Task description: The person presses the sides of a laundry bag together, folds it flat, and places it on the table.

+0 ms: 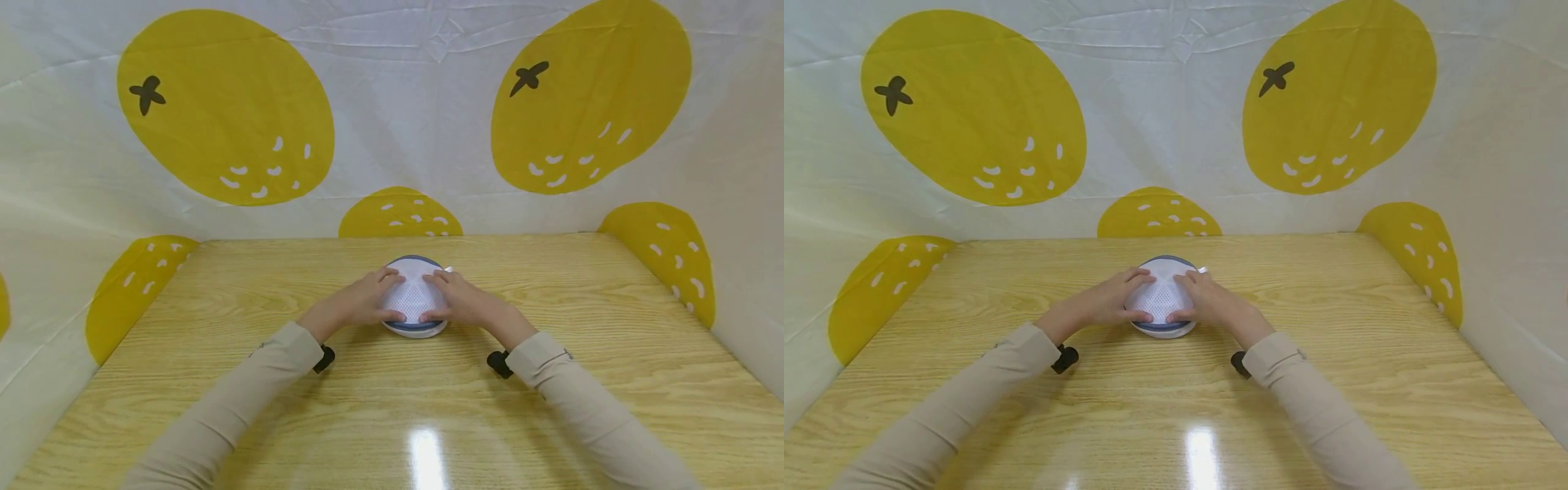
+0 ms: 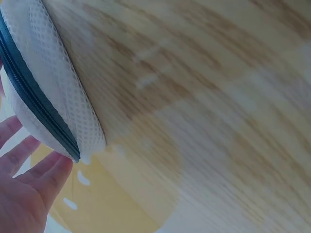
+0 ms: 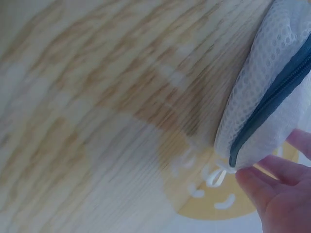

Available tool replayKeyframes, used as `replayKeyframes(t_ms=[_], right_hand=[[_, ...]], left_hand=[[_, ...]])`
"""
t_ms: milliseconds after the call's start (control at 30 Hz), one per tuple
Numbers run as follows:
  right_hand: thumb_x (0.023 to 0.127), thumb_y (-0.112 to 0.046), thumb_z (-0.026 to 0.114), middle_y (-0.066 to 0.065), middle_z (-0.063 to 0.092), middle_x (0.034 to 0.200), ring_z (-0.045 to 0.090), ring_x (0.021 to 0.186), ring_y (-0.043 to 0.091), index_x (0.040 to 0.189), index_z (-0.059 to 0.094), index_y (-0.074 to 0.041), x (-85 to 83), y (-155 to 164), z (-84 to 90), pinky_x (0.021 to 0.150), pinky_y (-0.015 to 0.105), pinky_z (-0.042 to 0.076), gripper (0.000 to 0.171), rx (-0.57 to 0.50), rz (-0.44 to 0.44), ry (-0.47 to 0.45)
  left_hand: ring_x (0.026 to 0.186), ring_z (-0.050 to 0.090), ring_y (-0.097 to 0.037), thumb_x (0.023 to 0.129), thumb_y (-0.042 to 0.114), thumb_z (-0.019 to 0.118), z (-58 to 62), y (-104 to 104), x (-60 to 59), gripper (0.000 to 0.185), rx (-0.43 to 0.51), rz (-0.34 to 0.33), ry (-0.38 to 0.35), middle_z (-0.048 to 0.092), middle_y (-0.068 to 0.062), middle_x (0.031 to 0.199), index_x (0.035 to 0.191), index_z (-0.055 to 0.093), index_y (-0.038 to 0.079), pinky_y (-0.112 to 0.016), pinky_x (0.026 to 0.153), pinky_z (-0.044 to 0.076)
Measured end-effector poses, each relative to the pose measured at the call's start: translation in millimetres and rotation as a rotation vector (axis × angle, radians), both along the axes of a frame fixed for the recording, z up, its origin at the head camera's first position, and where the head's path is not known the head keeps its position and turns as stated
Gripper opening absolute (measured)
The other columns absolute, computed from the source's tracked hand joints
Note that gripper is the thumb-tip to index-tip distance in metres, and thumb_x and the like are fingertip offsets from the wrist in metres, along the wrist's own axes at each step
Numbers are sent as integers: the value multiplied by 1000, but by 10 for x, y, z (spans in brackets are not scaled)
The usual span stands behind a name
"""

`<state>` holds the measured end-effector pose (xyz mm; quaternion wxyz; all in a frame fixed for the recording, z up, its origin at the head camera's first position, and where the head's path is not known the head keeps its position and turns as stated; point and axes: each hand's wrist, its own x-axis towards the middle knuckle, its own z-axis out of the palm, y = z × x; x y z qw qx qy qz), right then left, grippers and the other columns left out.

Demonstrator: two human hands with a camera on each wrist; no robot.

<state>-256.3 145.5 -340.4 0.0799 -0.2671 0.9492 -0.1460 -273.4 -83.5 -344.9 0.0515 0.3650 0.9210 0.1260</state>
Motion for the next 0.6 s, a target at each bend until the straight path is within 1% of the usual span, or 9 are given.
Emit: replayKeyframes(t_ms=[67, 133, 267, 367, 600], right_hand=[[83, -51, 62, 26, 25, 148, 25, 137, 42, 145, 29, -4, 1, -1, -12, 109, 54, 28, 85, -1, 2, 0], [82, -50, 62, 27, 25, 148, 25, 137, 42, 145, 29, -3, 1, -4, -24, 109, 54, 28, 85, -3, 1, -3], [82, -50, 63, 28, 26, 148, 25, 136, 43, 144, 29, -2, 9, -5, -44, 108, 54, 28, 85, -12, -3, -6], [82, -50, 62, 27, 25, 148, 25, 136, 43, 145, 29, -3, 11, -7, -59, 108, 55, 28, 85, -20, -5, -8], [84, -48, 60, 27, 26, 148, 25, 137, 41, 145, 28, -2, 19, -9, -79, 110, 53, 27, 83, -12, 11, -1]], left_hand=[[131, 37, -32, 84, 51, 60, -13, -1, 8, 77, 3, -8, 5, 33, -16, 145, 141, 35, 5, -43, 111, 31], [129, 39, -34, 84, 53, 59, -23, 0, 15, 78, 12, -25, 27, 34, -19, 143, 139, 36, 3, -45, 109, 33], [127, 41, -35, 84, 50, 61, -41, 4, 11, 77, 19, -38, 32, 36, -19, 142, 138, 36, 1, -45, 108, 33], [128, 40, -34, 84, 47, 63, -60, 11, -7, 76, 8, -28, 23, 35, -18, 143, 140, 35, 3, -43, 110, 32], [130, 39, -32, 84, 49, 63, -89, 26, -27, 78, -18, -8, 5, 33, -16, 145, 141, 34, 5, -42, 110, 31]])
